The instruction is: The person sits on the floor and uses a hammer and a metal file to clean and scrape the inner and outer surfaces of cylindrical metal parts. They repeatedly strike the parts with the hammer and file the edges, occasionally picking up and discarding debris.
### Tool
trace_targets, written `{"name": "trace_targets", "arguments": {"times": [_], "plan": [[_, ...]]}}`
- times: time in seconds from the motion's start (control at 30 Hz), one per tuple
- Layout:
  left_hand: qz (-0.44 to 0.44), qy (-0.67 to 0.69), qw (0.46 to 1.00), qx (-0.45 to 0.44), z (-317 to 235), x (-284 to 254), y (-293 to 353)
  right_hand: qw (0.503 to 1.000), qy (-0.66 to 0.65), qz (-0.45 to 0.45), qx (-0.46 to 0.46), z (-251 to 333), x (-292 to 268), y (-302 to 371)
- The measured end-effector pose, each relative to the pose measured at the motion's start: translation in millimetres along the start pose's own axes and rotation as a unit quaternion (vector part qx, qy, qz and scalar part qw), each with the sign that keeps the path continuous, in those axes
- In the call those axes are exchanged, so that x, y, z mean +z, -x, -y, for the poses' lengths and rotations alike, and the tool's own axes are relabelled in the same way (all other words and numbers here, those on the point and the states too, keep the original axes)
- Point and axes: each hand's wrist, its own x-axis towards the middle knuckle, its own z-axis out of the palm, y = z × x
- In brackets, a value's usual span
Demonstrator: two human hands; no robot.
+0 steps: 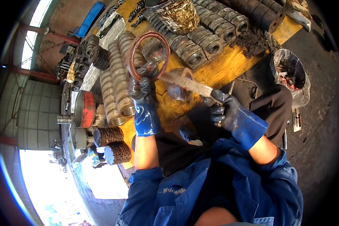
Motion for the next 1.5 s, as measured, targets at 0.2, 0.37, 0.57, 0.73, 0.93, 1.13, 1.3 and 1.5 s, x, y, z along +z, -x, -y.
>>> {"name": "trace_targets", "arguments": {"times": [0.2, 0.37, 0.57, 0.73, 0.93, 1.13, 1.3, 1.5], "plan": [[0.034, -0.414, 0.907, -0.068, -46, 39, 18, 0.980, 0.165, -0.013, -0.110, 41, -2, 0], [-0.010, -0.506, 0.847, -0.166, -59, 42, 30, 0.901, 0.375, -0.043, -0.216, 57, 13, 9], [0.068, -0.275, 0.938, -0.200, -51, 38, 15, 0.826, 0.476, -0.091, -0.288, 59, 24, 15], [0.028, -0.053, 0.984, -0.170, -16, 2, 4, 0.862, 0.379, -0.019, -0.335, 38, -12, 8], [0.040, 0.283, 0.933, -0.217, 15, -75, -22, 0.954, 0.137, 0.080, -0.255, 8, -24, 6], [0.026, 0.186, 0.970, -0.153, 9, -17, -9, 0.991, 0.023, -0.013, -0.127, 4, -26, 5], [0.011, -0.010, 0.992, -0.122, 12, -14, -13, 0.990, -0.022, 0.055, -0.126, -1, -47, -1], [0.039, -0.065, 0.986, -0.147, 7, -33, -13, 0.995, -0.031, 0.044, -0.081, -2, -42, -3]]}}
